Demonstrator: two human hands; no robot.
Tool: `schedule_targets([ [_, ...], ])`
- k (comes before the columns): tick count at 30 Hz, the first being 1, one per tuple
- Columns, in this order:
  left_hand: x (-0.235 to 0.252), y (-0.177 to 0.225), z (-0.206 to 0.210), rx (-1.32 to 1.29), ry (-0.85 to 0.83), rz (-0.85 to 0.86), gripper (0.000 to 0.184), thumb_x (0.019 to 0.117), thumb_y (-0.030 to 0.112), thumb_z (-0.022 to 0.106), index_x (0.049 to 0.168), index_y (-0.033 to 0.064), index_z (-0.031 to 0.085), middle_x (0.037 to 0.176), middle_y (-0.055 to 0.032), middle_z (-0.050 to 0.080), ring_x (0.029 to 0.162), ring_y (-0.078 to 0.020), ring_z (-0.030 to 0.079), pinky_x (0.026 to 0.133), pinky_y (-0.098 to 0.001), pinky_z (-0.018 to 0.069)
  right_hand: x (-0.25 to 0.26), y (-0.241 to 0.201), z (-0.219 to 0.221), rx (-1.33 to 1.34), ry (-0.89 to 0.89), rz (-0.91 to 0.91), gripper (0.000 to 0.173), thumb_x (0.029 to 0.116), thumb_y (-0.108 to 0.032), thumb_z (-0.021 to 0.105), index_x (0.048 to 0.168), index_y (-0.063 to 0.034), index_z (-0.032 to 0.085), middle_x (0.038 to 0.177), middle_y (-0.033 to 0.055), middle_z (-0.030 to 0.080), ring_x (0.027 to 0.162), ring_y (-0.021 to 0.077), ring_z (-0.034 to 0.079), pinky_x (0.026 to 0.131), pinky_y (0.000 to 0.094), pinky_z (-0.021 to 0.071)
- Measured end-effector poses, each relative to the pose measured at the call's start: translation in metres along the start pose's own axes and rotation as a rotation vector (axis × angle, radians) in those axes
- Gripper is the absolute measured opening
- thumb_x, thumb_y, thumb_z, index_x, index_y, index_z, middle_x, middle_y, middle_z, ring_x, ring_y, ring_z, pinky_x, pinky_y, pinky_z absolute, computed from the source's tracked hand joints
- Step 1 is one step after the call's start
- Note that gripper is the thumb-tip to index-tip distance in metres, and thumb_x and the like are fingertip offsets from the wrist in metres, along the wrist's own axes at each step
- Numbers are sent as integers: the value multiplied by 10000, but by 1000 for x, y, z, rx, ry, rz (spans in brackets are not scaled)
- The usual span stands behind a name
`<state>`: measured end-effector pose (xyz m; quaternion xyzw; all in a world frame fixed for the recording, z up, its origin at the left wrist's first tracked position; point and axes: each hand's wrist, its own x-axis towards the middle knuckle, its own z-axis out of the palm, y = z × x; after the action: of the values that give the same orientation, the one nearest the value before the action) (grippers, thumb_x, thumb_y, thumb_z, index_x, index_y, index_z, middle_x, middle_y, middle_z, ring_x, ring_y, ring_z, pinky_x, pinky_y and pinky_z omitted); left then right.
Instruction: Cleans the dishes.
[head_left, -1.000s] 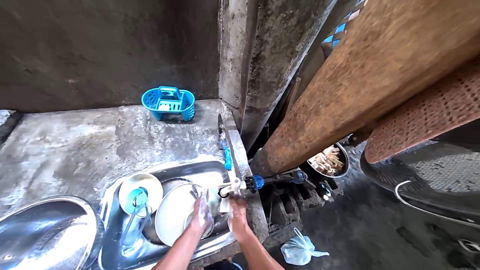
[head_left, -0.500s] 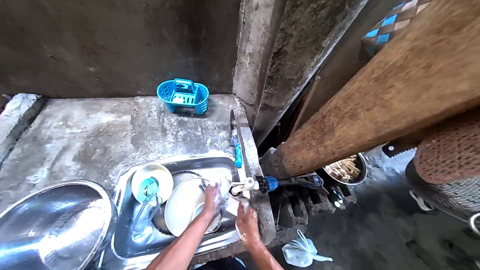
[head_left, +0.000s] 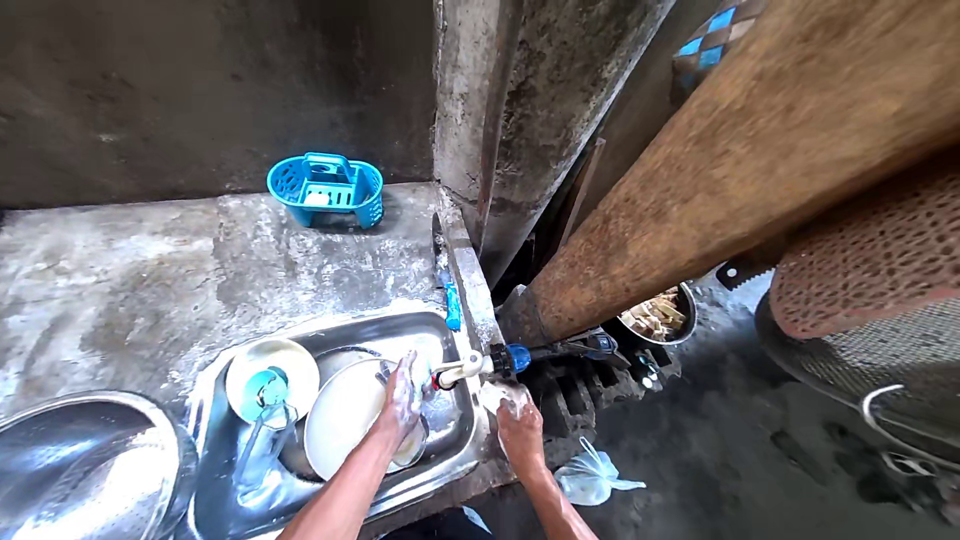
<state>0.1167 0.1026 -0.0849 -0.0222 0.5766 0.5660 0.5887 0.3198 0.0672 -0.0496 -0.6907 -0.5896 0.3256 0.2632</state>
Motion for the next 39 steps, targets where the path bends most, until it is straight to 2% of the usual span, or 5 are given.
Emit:
schedule_targets([
  [7, -8, -11, -2, 109, -19, 57, 249, 1053, 121, 450, 1247, -5, 545, 905, -159, 643, 691, -238, 646, 593, -402, 574, 3, 35, 7, -154, 265, -455, 195, 857, -23, 647, 999, -5, 779, 1164, 217, 720, 1146, 409, 674, 964, 534, 568],
  [13, -37, -17, 21, -78, -199, 46, 271, 1080, 105, 357, 1141, 1, 599, 960, -122, 698, 857, -184, 687, 760, -363, 591, -4, -34, 57, 129, -322, -87, 574, 1040, -273, 566, 1469, 96, 468, 1519, 291, 472, 1437, 346, 461, 1218, 441, 360],
  [20, 17, -22, -11, 1624, -227, 414, 389, 998, 262, 580, 1244, -29, 663, 1260, -252, 664, 1228, -414, 614, 1052, -583, 458, 15, -64, 60, 135, -312, 134, 554, 945, -205, 731, 1381, 83, 547, 1346, 251, 624, 1302, 287, 583, 1141, 411, 435],
  [33, -31, 41, -17, 1514, -428, 323, 413, 979, 113, 620, 1356, -52, 602, 1342, -283, 613, 1297, -415, 564, 1134, -540, 401, 31, -53, 90, 315, -365, 211, 505, 958, -63, 679, 1390, 130, 503, 1373, 278, 586, 1299, 288, 568, 1128, 397, 439],
  [39, -44, 58, -76, 853, -549, 309, 490, 918, 127, 714, 1347, -57, 567, 1190, -120, 683, 1074, -110, 648, 993, -283, 522, 62, -13, 110, 1223, -557, 523, 296, 1090, -210, 379, 1140, -55, 626, 960, 89, 708, 853, 181, 683, 738, 367, 588],
])
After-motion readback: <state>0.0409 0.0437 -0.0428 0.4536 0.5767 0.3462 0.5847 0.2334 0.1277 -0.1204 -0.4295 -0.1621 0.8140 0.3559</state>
